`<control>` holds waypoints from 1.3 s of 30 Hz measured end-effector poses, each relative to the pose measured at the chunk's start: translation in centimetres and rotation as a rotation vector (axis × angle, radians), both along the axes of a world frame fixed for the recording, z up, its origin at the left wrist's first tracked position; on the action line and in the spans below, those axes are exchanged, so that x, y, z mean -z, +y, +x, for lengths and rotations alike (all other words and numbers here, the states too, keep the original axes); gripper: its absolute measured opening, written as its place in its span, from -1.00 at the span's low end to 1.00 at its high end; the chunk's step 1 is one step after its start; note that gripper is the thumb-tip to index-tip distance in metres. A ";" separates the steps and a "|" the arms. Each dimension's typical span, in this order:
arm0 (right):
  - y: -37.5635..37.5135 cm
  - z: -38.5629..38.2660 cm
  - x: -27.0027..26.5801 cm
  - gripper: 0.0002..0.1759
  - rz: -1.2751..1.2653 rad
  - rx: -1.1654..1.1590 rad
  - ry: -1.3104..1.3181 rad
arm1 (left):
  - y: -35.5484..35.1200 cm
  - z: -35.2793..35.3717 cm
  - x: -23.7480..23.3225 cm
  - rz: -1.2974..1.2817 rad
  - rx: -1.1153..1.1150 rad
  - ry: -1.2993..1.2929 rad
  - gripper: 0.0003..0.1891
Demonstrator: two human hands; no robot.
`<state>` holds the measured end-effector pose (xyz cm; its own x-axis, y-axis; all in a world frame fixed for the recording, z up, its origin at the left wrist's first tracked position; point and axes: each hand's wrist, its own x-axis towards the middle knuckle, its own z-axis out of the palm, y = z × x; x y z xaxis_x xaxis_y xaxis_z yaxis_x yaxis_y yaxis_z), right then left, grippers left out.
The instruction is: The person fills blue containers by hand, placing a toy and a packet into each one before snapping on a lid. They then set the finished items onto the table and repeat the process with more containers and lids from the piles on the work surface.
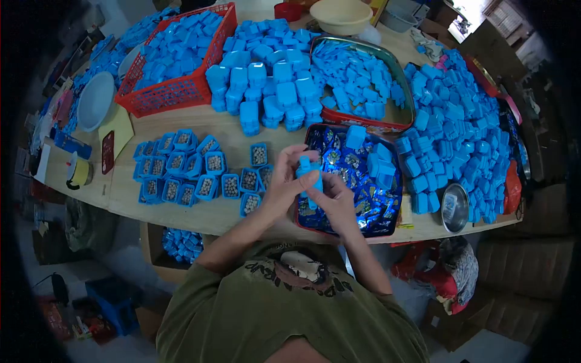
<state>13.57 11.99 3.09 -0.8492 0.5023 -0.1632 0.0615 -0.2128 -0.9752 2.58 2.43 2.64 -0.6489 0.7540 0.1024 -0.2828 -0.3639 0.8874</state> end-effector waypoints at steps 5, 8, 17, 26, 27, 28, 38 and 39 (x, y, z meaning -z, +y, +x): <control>0.2 0.2 0.8 -0.55 0.050 -0.018 0.023 | 1.2 0.4 0.5 -0.074 0.018 -0.217 -0.48; 0.0 0.5 1.8 -0.55 0.071 0.013 0.050 | 1.2 0.7 0.5 -0.027 0.024 -0.283 -0.51; 0.0 0.9 2.4 -0.52 0.061 0.012 0.043 | 1.2 0.9 0.5 0.026 0.049 -0.334 -0.47; 0.7 1.1 1.5 -0.51 -0.106 0.025 0.064 | 0.0 0.0 1.2 -0.134 0.138 -0.153 -0.42; 0.6 1.1 1.2 -0.52 -0.110 0.011 0.078 | -0.2 -0.1 1.0 -0.157 0.131 -0.121 -0.42; 0.6 1.2 1.1 -0.51 -0.070 -0.026 0.070 | -0.3 -0.4 0.8 -0.179 0.124 -0.087 -0.42; 2.6 0.2 -1.8 -0.66 0.721 0.066 0.186 | -1.1 0.6 -0.1 -0.148 0.093 0.257 -0.34; 2.9 0.0 -1.6 -0.73 0.782 0.035 0.224 | -1.1 0.6 -0.2 -0.154 0.094 0.346 -0.30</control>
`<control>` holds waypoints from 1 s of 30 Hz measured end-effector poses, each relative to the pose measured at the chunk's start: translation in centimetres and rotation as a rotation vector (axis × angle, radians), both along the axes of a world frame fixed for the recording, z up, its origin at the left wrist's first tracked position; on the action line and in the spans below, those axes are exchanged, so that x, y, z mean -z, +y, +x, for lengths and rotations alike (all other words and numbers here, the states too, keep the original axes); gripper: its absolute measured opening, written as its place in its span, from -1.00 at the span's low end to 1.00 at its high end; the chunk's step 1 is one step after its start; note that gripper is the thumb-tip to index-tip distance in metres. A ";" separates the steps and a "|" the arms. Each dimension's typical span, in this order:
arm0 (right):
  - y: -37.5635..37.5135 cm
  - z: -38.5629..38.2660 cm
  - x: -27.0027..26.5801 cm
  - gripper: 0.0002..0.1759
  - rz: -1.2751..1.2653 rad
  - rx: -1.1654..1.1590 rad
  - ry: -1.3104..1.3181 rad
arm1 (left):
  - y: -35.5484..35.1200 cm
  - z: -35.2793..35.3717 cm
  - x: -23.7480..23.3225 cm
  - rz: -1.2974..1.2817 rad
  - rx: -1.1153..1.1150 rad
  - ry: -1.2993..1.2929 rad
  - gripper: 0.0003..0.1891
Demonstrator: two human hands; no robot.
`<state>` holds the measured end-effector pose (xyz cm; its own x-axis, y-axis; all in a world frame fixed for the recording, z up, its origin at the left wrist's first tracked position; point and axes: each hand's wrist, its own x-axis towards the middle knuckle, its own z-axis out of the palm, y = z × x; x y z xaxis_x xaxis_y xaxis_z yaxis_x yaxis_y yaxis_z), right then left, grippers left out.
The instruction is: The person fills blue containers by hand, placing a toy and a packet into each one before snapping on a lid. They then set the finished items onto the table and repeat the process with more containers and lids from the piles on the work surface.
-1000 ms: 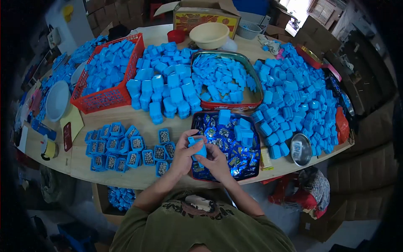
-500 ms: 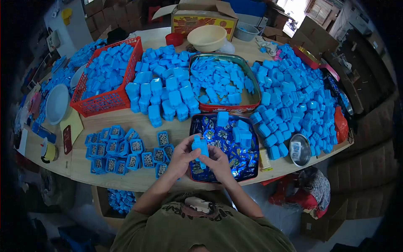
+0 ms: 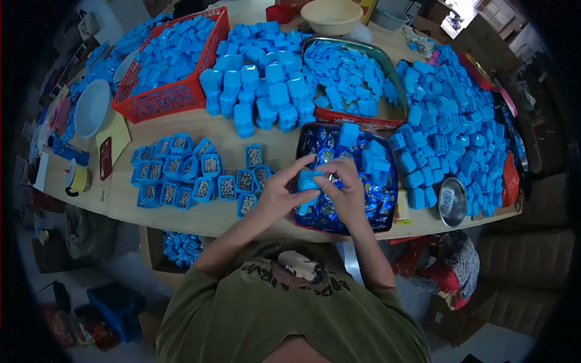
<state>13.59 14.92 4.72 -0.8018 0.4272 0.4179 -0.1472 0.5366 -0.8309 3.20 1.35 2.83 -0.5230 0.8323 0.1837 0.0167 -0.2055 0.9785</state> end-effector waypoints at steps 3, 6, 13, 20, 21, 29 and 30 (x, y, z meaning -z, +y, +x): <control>-0.4 0.1 -0.7 -0.80 0.152 0.028 0.095 | -0.5 -0.4 -0.2 0.007 -0.083 0.418 -0.29; -0.6 0.5 -0.8 -0.81 0.094 0.039 0.137 | -0.9 -0.2 -1.2 0.047 -0.088 0.612 -0.45; -0.8 2.5 0.7 -0.88 -0.535 -0.139 -0.041 | -0.7 -0.8 -1.9 0.194 -0.011 0.915 -0.62; -1.3 3.1 2.6 -0.64 -0.774 -0.277 -0.043 | -1.2 -1.4 -2.3 0.148 0.149 1.014 -0.63; -1.5 3.2 2.5 -0.55 -0.959 -0.279 -0.061 | -1.1 -1.5 -2.5 0.136 0.182 0.994 -0.63; -2.8 4.0 2.7 -0.40 -1.376 -0.353 -0.133 | -1.3 -1.1 -4.0 0.176 0.241 0.955 -0.65; -2.9 4.1 2.8 -0.40 -1.379 -0.340 -0.101 | -1.2 -1.2 -4.0 0.202 0.258 0.953 -0.66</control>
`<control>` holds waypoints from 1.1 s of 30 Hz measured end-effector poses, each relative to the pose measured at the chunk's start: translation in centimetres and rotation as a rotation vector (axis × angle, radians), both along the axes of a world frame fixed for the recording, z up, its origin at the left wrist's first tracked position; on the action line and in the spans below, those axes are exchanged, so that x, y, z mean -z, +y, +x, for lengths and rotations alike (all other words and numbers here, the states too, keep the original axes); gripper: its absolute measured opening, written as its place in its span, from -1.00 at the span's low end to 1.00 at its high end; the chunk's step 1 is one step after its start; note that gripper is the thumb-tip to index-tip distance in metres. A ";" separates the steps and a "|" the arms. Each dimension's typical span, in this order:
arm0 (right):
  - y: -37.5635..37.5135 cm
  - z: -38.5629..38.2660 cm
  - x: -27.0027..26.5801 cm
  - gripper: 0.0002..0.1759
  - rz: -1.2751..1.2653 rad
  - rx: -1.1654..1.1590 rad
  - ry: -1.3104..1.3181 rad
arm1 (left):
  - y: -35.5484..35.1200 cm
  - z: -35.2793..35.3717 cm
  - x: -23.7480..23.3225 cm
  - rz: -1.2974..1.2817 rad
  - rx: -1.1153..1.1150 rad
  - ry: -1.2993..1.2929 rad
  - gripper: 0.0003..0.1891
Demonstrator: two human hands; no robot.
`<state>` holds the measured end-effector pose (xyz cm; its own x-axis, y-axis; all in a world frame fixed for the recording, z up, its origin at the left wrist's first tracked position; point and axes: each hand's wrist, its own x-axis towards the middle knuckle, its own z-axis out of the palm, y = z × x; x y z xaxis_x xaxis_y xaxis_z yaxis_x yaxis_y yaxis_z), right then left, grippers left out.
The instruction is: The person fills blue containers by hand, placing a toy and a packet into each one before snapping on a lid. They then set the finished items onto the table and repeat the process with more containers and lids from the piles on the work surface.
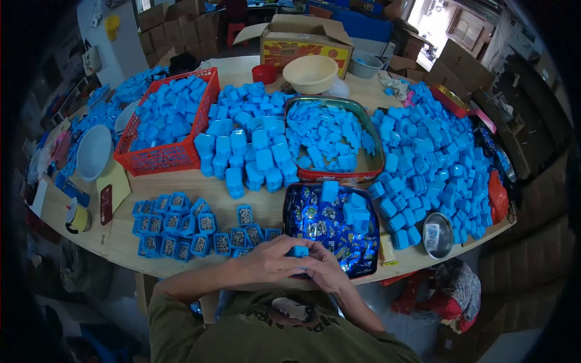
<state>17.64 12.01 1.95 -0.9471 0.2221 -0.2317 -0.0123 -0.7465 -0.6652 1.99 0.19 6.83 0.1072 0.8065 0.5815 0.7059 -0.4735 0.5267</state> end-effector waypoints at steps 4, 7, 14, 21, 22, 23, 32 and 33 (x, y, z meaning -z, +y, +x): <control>-0.2 0.3 0.3 -0.42 -0.023 0.026 -0.001 | -0.1 0.2 0.5 -0.008 0.010 -0.040 -0.65; -0.2 0.4 0.6 -0.42 -0.020 0.022 -0.069 | -0.5 0.4 1.1 -0.009 0.017 -0.038 -0.62; -0.2 -2.0 -1.1 -0.46 0.213 0.139 -0.120 | -0.1 1.0 2.9 -0.061 -0.224 -0.576 -0.48; -1.8 -3.9 -0.8 -0.42 0.452 0.336 0.006 | 2.6 3.3 4.3 0.243 -0.209 -1.820 -0.41; -1.7 -3.8 -0.8 -0.42 0.450 0.332 0.004 | 2.5 3.1 4.3 0.245 -0.214 -1.822 -0.41; -1.4 -3.6 -0.9 -0.44 0.482 0.337 -0.008 | 2.3 2.8 4.3 0.160 -0.230 -1.710 -0.40; 1.6 -2.1 -4.2 -0.51 1.248 -0.102 -0.003 | -0.3 -2.1 -0.2 -0.464 -0.156 -0.325 -0.31; 1.0 -2.4 -3.9 -0.58 1.090 0.012 -0.071 | -0.3 -2.1 -0.4 -0.524 -0.190 -0.474 -0.30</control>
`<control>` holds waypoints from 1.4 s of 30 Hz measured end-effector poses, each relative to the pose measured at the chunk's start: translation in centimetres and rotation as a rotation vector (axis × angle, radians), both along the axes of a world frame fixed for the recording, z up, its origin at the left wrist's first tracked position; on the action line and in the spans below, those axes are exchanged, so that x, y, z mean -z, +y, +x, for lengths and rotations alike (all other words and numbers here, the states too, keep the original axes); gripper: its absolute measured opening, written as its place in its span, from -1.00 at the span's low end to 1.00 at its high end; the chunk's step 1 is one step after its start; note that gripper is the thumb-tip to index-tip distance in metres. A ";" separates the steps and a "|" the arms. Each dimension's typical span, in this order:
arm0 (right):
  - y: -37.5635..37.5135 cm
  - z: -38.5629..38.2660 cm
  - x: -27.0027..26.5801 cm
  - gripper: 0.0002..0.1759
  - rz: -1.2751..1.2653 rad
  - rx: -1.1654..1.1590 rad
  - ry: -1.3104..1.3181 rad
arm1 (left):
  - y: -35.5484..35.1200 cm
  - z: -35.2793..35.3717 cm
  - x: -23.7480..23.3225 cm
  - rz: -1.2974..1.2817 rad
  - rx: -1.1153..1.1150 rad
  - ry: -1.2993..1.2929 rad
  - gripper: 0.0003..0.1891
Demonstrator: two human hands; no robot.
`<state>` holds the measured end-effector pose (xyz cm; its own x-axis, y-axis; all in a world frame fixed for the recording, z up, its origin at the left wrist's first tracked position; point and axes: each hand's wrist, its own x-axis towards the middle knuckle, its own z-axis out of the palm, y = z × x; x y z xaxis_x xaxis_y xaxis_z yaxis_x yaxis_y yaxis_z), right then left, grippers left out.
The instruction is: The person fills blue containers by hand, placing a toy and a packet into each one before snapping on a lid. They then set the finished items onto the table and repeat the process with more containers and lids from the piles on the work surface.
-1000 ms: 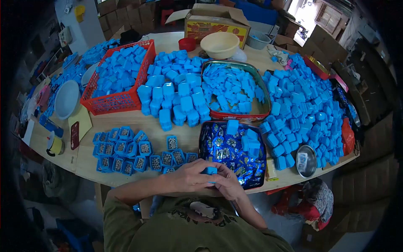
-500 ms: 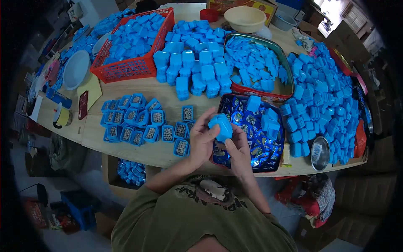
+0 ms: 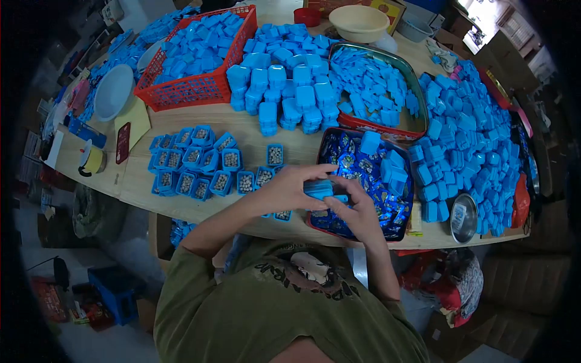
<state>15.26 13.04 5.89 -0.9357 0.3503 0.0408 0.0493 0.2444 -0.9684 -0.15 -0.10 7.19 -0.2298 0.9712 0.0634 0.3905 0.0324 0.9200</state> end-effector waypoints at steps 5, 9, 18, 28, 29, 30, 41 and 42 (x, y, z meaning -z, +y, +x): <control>-0.7 -0.3 1.7 -0.83 0.066 0.245 0.201 | 0.0 1.5 2.0 0.039 -0.173 -0.309 -0.29; -0.6 -0.4 0.2 -0.86 0.418 0.313 0.353 | 0.2 3.2 1.8 0.298 -0.249 0.009 -0.36; -1.3 -0.2 -0.3 -0.82 0.283 0.407 0.355 | 0.5 4.0 1.1 0.377 -0.271 0.103 -0.48; -0.3 1.7 0.5 -0.42 -0.695 0.058 0.115 | -0.5 2.5 -0.4 0.562 0.014 0.590 -0.66; -0.4 1.9 0.6 -0.34 -0.844 0.037 0.029 | -0.5 2.5 -0.4 0.561 0.014 0.590 -0.66; -0.6 1.9 0.6 -0.34 -0.846 0.038 0.028 | -0.4 2.4 -0.2 0.567 0.035 0.568 -0.68; -1.9 2.2 1.7 -0.40 -1.044 -0.041 0.115 | -1.4 2.2 0.2 0.646 0.123 0.554 -0.70; -2.0 2.2 1.7 -0.40 -1.046 -0.040 0.113 | -1.5 2.1 0.4 0.653 0.122 0.553 -0.72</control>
<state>17.42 11.05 4.18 -0.9570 0.2301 -0.1766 -0.0438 -0.7166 -0.6961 1.99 -1.56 6.77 0.1021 0.7169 0.6897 0.7537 -0.5082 0.4167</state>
